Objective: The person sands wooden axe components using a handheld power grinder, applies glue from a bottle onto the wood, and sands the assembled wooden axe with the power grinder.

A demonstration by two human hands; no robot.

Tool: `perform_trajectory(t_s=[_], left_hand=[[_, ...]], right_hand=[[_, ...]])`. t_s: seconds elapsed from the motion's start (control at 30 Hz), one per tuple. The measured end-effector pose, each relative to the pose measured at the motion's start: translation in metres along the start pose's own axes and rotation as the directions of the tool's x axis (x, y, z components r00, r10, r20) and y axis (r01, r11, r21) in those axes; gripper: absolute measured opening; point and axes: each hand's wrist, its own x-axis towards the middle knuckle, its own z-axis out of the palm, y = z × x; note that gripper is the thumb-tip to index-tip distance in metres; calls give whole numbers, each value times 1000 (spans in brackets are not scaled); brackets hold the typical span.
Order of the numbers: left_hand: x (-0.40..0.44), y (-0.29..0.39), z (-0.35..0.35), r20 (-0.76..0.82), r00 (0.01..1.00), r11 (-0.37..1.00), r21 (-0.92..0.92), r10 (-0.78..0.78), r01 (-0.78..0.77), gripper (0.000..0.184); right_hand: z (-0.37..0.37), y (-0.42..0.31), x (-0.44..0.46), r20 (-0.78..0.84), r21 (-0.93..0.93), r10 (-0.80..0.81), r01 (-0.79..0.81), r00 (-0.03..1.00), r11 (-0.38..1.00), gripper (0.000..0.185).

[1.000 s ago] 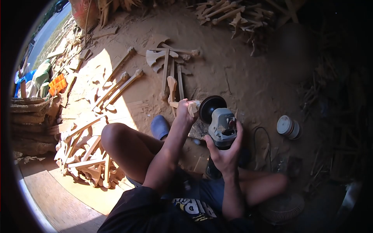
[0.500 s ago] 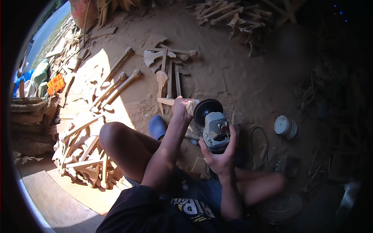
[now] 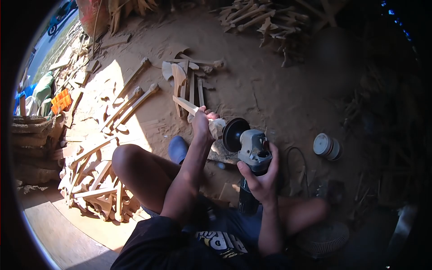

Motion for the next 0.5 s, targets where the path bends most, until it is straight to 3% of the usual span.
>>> perform_trajectory(t_s=[0.2, 0.3, 0.5], left_hand=[[-5, 9, 7, 83, 987, 978, 149, 137, -148, 19], [-8, 13, 6, 68, 988, 975, 169, 137, -147, 17], [-5, 10, 8, 50, 993, 978, 171, 109, -116, 21]], right_hand=[[-2, -11, 1, 48, 22, 24, -25, 999, 999, 87], [0, -13, 0, 4, -50, 53, -53, 999, 997, 86], [0, -13, 1, 34, -1, 16, -16, 999, 1000, 85]])
